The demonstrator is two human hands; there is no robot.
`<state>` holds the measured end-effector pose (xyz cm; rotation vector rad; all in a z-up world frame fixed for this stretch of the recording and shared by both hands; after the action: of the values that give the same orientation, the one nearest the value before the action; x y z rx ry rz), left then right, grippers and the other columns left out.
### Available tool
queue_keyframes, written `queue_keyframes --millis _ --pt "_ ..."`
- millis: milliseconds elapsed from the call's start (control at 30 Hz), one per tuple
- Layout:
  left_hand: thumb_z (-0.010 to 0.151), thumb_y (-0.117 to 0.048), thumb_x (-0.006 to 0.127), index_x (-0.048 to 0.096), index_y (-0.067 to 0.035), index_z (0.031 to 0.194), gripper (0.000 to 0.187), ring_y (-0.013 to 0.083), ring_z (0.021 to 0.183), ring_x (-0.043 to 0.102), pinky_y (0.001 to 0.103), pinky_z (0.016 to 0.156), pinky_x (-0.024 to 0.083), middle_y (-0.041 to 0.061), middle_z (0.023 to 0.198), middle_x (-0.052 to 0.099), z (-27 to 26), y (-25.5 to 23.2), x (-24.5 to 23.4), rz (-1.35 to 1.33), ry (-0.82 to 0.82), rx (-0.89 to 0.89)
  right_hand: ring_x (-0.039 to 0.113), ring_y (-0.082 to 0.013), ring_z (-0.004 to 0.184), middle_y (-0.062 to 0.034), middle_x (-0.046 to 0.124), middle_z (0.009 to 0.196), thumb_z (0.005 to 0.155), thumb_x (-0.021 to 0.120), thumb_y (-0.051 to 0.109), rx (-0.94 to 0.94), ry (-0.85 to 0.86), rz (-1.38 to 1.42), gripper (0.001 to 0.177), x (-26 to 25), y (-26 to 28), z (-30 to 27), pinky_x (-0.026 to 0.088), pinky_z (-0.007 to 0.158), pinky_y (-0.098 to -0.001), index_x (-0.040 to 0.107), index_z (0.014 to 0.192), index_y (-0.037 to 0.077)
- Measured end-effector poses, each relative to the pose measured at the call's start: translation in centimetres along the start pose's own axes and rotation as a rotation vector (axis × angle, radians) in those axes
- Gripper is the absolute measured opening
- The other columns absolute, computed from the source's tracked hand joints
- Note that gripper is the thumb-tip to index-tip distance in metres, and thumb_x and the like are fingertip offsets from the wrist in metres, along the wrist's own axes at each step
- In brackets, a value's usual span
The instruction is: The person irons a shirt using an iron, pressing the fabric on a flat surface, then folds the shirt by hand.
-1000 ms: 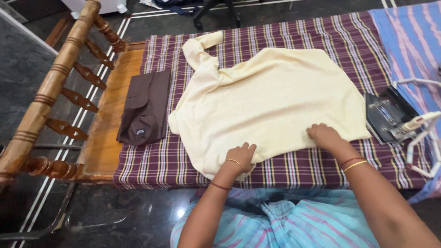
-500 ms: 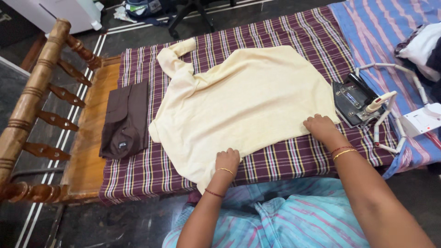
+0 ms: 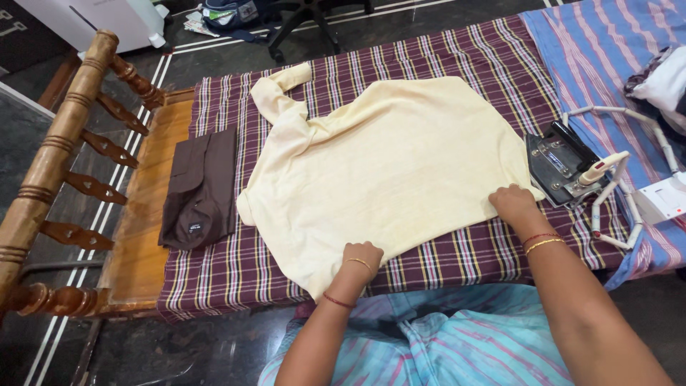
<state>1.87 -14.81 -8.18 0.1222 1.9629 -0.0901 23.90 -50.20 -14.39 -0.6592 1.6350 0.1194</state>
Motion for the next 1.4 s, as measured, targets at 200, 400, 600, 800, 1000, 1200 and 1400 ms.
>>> queue_keyframes --millis 200,400,600,800,1000,1200,1400 --pt "0.062 -0.072 0.085 0.07 -0.014 0.121 0.084 0.0308 0.113 0.068 0.047 0.096 0.054 0.013 0.121 0.072 -0.1 1.4 -3.7 -0.3 0.287 0.028 0.07 -0.034 0.11 -0.0114 0.073 0.118 0.096 0.052 0.014 0.062 0.028 0.151 0.026 -0.9 2.0 1.3 0.059 0.09 -0.0447 0.075 0.109 0.015" --pt "0.095 -0.06 0.058 0.062 -0.012 0.139 0.065 0.0336 0.138 0.055 0.048 0.108 0.048 0.01 0.147 0.06 4.8 1.9 -1.5 -0.265 -0.282 -0.139 0.044 -0.0411 0.138 -0.0278 0.049 0.146 0.083 0.06 0.017 -0.349 -0.424 0.587 0.064 -4.1 13.1 4.6 0.035 0.116 -0.0447 0.048 0.141 -0.008" --pt "0.097 -0.059 0.051 0.03 -0.013 0.16 0.081 0.039 0.156 0.009 0.057 0.123 0.009 0.007 0.171 0.019 9.9 4.3 1.8 -0.114 -0.408 -0.103 0.03 -0.036 0.15 -0.0206 0.038 0.16 0.099 0.054 0.032 -0.527 -0.361 0.597 0.064 -8.1 19.5 4.9 0.022 0.121 -0.0474 0.037 0.152 0.001" --pt "0.093 -0.072 0.042 0.015 -0.025 0.164 0.089 0.0338 0.158 -0.005 0.065 0.122 -0.002 0.003 0.173 0.003 8.2 4.5 -1.2 -0.213 -0.147 -0.116 0.023 -0.0323 0.154 -0.015 0.03 0.165 0.1 0.047 0.049 0.023 -0.283 0.458 0.076 -5.2 12.0 8.8 0.016 0.124 -0.0546 0.029 0.16 0.006" --pt "0.091 -0.074 0.044 0.018 -0.03 0.163 0.088 0.0379 0.157 -0.007 0.067 0.12 -0.003 0.004 0.173 0.001 6.3 3.6 -4.0 -0.236 -0.061 -0.157 0.017 -0.0381 0.152 -0.0161 0.025 0.166 0.101 0.04 0.051 0.309 -0.385 0.546 0.074 -1.2 6.0 9.8 0.011 0.12 -0.0556 0.026 0.155 0.003" --pt "0.106 -0.055 0.038 0.033 -0.02 0.16 0.064 0.0347 0.161 0.008 0.062 0.124 0.004 0.005 0.174 0.018 13.1 4.9 1.4 -0.112 -0.504 -0.078 0.023 -0.0331 0.156 -0.014 0.032 0.165 0.098 0.048 0.038 -0.315 -0.402 0.582 0.068 -4.9 17.5 10.9 0.013 0.127 -0.0508 0.034 0.158 0.01" --pt "0.101 -0.055 0.037 0.029 -0.026 0.161 0.067 0.0326 0.156 0.006 0.066 0.12 0.002 0.006 0.171 0.014 13.3 6.0 0.6 -0.209 -0.448 -0.225 0.023 -0.0288 0.153 -0.0094 0.031 0.165 0.1 0.046 0.047 -0.271 -0.296 0.443 0.067 -8.0 16.0 11.1 0.014 0.123 -0.052 0.033 0.157 0.013"
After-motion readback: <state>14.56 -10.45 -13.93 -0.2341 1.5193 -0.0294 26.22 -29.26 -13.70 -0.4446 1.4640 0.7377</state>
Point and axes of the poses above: each hand's wrist, its own z-axis towards the middle knuckle, its own x-axis out of the palm, y = z × x, the point moved 1 cm from there along z, towards the middle knuckle
